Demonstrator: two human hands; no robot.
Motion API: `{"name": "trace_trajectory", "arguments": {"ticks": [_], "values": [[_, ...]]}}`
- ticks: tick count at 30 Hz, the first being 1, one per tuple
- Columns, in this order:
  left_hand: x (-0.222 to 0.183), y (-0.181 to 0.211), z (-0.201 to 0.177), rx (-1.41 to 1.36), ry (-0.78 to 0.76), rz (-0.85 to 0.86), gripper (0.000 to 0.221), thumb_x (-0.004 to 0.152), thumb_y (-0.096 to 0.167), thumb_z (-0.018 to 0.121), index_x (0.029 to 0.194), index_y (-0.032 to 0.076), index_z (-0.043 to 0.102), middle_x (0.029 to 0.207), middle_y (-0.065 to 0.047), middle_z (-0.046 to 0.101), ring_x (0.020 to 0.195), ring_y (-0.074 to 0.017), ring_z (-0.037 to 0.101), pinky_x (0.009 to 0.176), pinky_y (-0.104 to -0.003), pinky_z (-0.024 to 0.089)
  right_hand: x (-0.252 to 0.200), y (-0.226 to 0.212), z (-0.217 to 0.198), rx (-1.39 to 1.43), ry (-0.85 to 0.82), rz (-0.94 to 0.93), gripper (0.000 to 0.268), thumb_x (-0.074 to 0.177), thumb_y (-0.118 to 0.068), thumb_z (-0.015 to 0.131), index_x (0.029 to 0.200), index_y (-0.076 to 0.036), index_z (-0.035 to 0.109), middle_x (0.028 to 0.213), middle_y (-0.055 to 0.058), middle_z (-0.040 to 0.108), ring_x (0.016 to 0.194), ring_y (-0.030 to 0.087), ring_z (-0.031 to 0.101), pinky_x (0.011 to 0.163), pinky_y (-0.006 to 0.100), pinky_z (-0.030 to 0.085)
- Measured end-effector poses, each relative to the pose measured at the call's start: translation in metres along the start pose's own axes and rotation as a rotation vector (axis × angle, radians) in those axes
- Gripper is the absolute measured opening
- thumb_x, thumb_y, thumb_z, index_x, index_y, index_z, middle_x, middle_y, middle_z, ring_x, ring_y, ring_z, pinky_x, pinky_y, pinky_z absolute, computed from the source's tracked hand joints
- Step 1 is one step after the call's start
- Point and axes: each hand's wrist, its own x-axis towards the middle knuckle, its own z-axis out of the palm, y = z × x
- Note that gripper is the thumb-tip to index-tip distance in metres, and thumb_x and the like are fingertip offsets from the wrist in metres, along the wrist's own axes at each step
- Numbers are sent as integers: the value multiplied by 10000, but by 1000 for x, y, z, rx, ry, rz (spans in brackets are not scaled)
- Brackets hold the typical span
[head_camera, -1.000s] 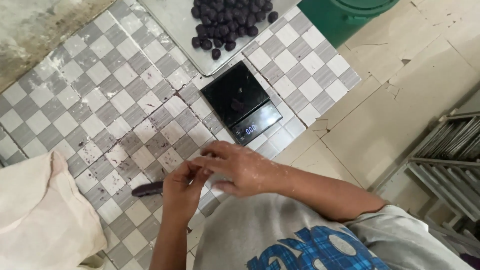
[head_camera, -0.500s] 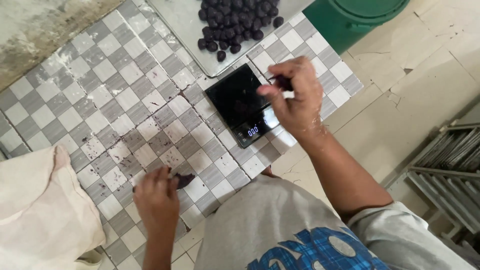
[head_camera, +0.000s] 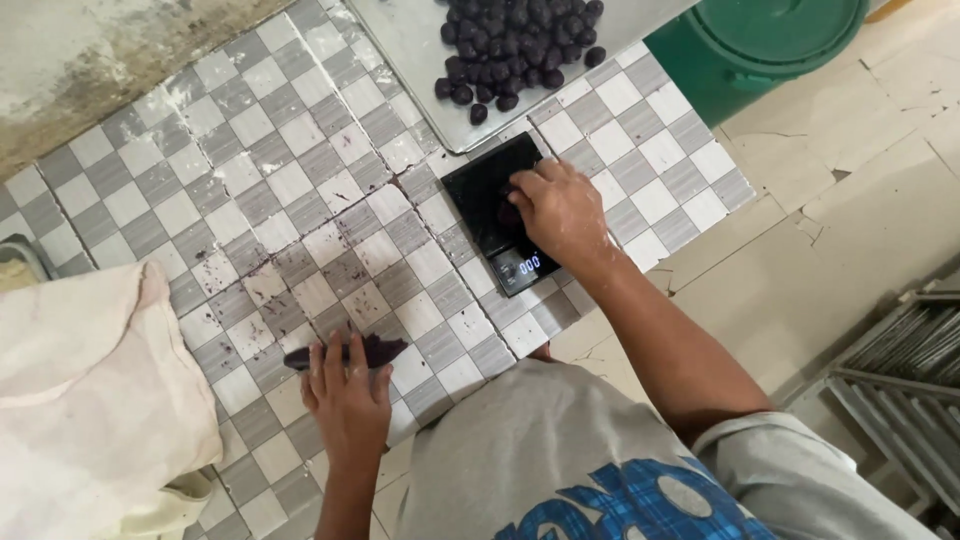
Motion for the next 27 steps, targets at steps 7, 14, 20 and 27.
{"name": "trace_trajectory", "arguments": {"ticks": [7, 14, 20, 27], "values": [[29, 39, -56, -629, 36, -55, 311, 867, 215, 575, 1136, 64, 612, 1145, -108, 605, 1080, -271, 556, 900, -437, 450, -33, -31, 28, -113, -307, -35, 292, 887, -283, 570, 1030, -32, 603, 826, 91, 590, 693, 231, 595, 590, 350, 524], [59, 70, -89, -1291, -474, -563, 210, 815, 133, 608, 960, 6, 692, 867, -82, 721, 844, -162, 651, 805, -297, 536, -56, -112, -33, 387, -94, -371, 192, 878, -180, 647, 977, -19, 617, 788, 114, 564, 632, 250, 562, 538, 334, 450], [62, 76, -100, -1440, -566, -454, 157, 824, 99, 617, 928, 19, 703, 833, -75, 719, 799, -174, 659, 772, -304, 517, -70, -105, -34, 473, -281, -391, 564, 833, -230, 665, 1312, -58, 423, 1318, 232, 460, 1178, 377, 510, 890, 493, 452], [57, 59, -84, -1079, -480, -278, 136, 846, 158, 603, 904, 81, 699, 795, -14, 713, 739, -121, 636, 705, -256, 513, -67, -91, -33, 578, -160, -379, 244, 916, -203, 556, 1040, 2, 598, 839, 97, 567, 670, 223, 591, 519, 356, 503]]}}
